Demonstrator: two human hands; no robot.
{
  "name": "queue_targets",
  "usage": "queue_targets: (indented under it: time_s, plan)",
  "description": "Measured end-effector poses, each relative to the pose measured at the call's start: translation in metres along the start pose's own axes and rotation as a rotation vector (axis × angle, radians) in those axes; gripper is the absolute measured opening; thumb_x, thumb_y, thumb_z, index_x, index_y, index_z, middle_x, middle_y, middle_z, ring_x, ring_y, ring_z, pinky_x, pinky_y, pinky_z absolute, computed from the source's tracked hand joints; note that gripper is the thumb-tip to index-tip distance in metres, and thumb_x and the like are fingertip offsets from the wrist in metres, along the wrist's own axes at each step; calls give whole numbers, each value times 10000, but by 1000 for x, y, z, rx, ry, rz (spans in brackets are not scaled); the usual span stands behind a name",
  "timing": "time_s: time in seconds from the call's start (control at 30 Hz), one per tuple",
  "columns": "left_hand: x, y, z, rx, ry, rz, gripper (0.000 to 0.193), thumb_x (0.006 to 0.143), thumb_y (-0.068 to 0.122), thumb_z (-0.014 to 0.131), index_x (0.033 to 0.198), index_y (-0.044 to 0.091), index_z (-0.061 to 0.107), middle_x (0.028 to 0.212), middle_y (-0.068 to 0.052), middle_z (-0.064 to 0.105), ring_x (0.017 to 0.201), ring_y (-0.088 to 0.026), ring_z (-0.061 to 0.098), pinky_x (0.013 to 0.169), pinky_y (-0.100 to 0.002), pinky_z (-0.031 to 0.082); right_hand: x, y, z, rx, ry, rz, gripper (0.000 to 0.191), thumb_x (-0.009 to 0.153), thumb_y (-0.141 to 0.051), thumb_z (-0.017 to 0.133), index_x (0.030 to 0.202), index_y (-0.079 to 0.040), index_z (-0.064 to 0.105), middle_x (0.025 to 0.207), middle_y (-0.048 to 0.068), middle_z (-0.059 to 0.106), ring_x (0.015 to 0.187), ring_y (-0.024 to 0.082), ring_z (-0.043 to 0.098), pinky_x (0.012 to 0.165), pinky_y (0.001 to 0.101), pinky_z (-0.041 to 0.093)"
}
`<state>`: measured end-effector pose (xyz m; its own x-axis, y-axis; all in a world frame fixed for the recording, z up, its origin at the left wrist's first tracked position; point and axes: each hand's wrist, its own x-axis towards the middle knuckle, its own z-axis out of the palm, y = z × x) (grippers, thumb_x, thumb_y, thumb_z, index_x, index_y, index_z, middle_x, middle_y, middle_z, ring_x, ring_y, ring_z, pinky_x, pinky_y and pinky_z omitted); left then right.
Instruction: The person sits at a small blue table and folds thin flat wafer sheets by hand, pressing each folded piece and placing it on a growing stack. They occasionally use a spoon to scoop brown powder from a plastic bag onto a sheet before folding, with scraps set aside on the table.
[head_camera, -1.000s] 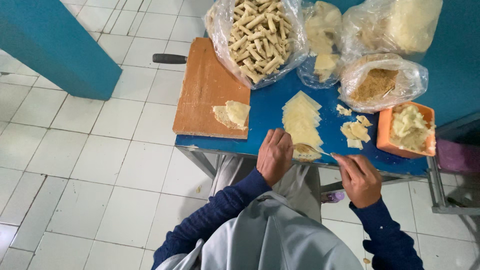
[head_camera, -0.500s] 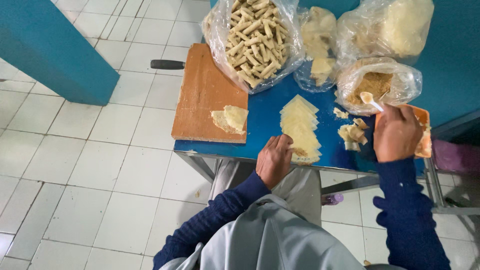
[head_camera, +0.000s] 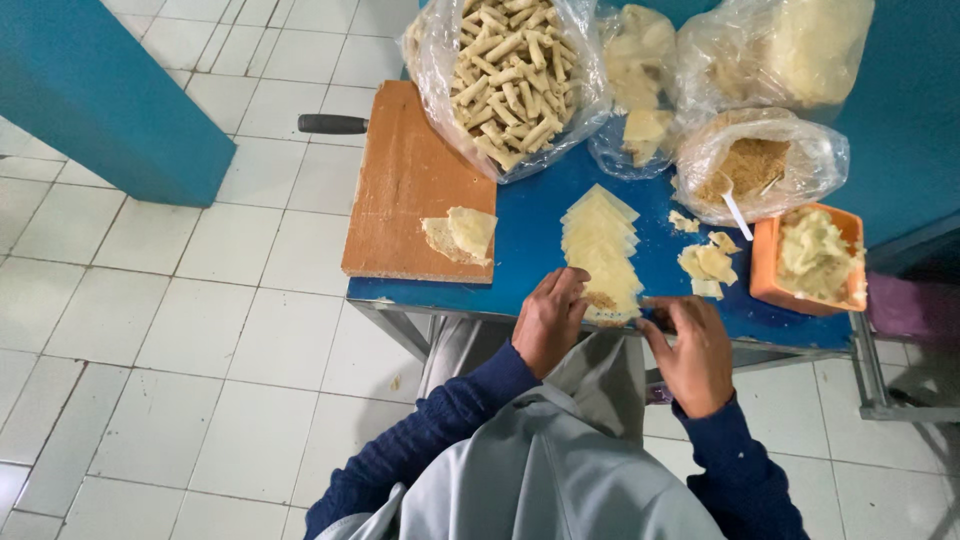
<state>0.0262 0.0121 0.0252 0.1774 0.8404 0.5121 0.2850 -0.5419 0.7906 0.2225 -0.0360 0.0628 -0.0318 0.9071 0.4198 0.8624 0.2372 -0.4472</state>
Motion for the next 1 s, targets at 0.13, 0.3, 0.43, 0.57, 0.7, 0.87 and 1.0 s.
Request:
queue_targets:
  time_s: [0.13,0.3,0.43,0.57,0.7,0.87,1.0]
  plan:
    - [0,1,1,-41,-62,-51,353,838,6,719,1168,21,593,1026,-162,641,936,-346,670,796,-420,557,-7,2,9,16,59,-31,236,833,-120,793,1030,-40,691,966,120,644,905,301,634,788,406,505]
    - [-1,-1,-3,-18,-141,46,474,784,42,794,1203,15,575,1072,-160,620,974,-352,640,821,-424,545,-10,2,17,57,71,10,174,876,-83,767,1027,-38,693,964,105,665,860,277,673,759,395,518]
    - [-1,-3,-8,13,-212,71,531,765,49,808,1229,-3,554,1107,-169,591,1002,-369,605,852,-437,523,-13,-1,18,122,81,65,152,922,-55,724,1072,-52,704,1001,101,708,851,253,714,739,363,535]
    - [1,-5,-9,45,-232,103,548,768,62,820,1236,-7,542,1126,-179,584,1061,-395,585,887,-445,508,-18,-4,20,174,102,113,229,942,-39,705,1170,-56,701,1044,111,733,885,240,736,762,347,553]
    - [1,-5,-10,53,-246,117,534,776,58,817,1229,-1,541,1150,-176,578,1072,-392,582,892,-445,505,-21,-8,25,166,184,55,296,940,-38,726,1232,-49,678,1072,132,727,927,248,732,804,347,565]
    - [0,-5,-10,77,-253,123,549,753,61,821,1222,2,542,1161,-167,571,1088,-390,574,901,-446,507,-19,-8,33,84,243,14,317,946,-17,719,1257,-48,664,1086,144,723,954,278,714,830,379,547]
    - [-1,-7,-9,72,-282,96,533,773,68,815,1225,-5,543,1155,-169,560,1089,-385,571,904,-442,503,-15,-8,37,74,230,-18,342,932,-7,711,1269,-37,658,1079,144,715,964,296,700,839,395,538]
